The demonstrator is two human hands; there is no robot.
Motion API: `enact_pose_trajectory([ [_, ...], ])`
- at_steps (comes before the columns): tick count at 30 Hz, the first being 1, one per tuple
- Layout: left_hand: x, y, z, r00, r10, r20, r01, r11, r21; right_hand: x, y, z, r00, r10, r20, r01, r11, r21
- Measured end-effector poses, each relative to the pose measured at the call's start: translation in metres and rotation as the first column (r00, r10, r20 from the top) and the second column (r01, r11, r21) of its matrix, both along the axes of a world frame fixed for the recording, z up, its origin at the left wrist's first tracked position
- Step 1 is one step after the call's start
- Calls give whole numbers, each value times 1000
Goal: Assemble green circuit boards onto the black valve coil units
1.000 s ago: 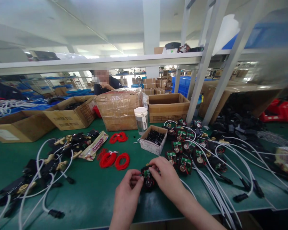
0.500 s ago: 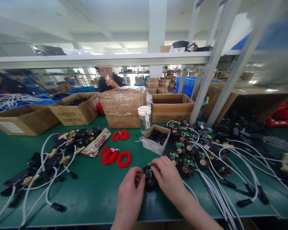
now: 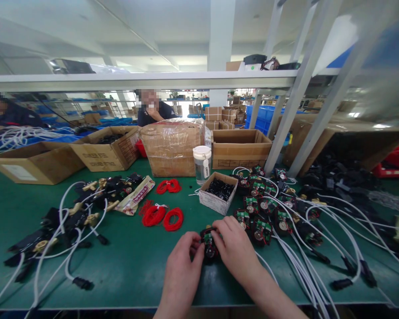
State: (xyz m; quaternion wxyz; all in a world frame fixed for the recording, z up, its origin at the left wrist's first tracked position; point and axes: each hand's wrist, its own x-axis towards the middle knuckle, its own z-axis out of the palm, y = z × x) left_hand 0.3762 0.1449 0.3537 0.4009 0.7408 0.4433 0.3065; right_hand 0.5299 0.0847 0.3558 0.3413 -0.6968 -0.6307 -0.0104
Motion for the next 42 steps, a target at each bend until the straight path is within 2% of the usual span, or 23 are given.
enact_pose_trajectory([
  [10, -2, 3, -2, 1000, 2, 20, -2, 1000, -4, 2, 2, -5, 999, -20, -35, 21, 999, 37],
  [14, 0, 3, 0, 1000, 15, 21, -15, 1000, 1, 3, 3, -6, 984, -17, -178, 25, 999, 45],
  [18, 0, 3, 2, 1000, 20, 17, -20, 1000, -4, 8, 2, -6, 934, -19, -358, 33, 999, 35],
  [21, -1, 4, 3, 1000, 19, 7, -19, 1000, -11, 11, 0, -5, 910, -25, -415, 38, 999, 25],
  [28, 0, 7, 4, 999, 49, -7, -49, 999, 6, 12, 0, -12, 880, -29, -474, 15, 999, -33],
  [36, 6, 10, 5, 998, 39, -48, -36, 997, 66, 8, -2, -11, 871, -51, -489, 40, 999, -33],
  [42, 7, 11, 6, 998, 35, -61, -32, 998, 44, 7, -2, -14, 866, -49, -498, 36, 999, -36],
])
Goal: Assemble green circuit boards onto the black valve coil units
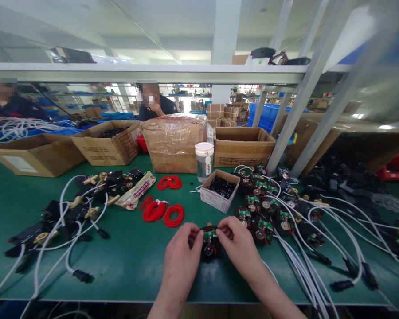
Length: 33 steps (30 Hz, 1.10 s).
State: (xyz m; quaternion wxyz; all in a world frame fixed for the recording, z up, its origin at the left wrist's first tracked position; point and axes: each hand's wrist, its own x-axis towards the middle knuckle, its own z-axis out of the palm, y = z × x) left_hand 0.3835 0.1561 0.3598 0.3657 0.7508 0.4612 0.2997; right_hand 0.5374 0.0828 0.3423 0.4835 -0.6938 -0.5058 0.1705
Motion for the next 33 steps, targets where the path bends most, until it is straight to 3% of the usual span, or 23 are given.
enact_pose_trajectory([
  [19, -4, 8, -9, 998, -36, 49, 34, 998, 53, -1, 6, 9, 998, 22, -64, -27, 996, -89],
  [25, -3, 10, -8, 997, -52, 54, 50, 998, 36, 0, 11, 11, 999, 41, 18, -40, 998, -50],
  [33, 0, 11, -8, 997, -49, 53, 46, 998, 54, -2, 8, 14, 999, 44, -3, -44, 998, -44],
])
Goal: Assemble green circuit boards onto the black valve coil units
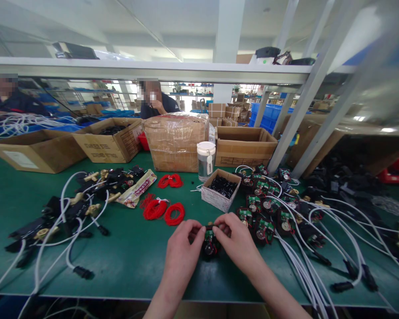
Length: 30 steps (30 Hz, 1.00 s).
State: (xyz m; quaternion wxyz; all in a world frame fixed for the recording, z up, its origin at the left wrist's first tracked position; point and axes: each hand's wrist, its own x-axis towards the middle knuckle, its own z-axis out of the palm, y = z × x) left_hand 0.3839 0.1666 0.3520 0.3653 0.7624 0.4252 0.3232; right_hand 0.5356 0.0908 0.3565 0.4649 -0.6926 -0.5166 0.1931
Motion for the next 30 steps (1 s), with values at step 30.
enact_pose_trajectory([
  [30, -6, 3, 3, 996, -60, 71, 65, 996, -61, 19, 3, -1, 988, 74, -138, -78, 997, -24],
])
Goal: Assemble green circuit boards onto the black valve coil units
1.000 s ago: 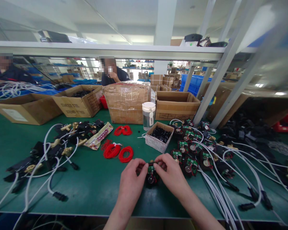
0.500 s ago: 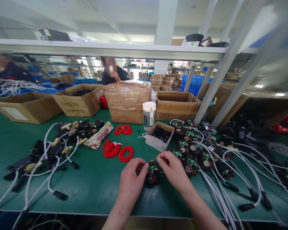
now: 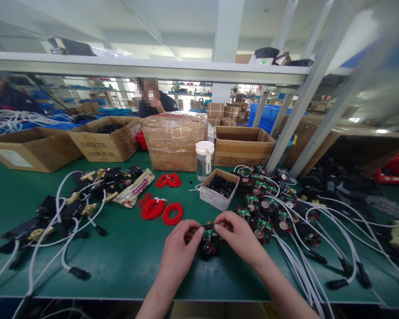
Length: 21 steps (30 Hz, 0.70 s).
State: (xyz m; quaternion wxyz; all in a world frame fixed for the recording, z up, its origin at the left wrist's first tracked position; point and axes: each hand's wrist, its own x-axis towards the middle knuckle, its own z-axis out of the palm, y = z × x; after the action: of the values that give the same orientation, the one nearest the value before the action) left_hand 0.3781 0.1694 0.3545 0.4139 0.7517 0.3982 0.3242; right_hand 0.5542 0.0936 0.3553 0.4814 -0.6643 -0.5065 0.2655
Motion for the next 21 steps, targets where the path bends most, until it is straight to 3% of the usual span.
enact_pose_trajectory([
  [9, 0, 2, -2, 1000, 3, 9, -3, 1000, -8, 1, -2, -4, 999, 32, -14, -32, 999, 0],
  [21, 2, 0, 2, 999, 23, -26, -22, 998, 56, -9, -2, 0, 992, -24, 128, 22, 1000, 16],
])
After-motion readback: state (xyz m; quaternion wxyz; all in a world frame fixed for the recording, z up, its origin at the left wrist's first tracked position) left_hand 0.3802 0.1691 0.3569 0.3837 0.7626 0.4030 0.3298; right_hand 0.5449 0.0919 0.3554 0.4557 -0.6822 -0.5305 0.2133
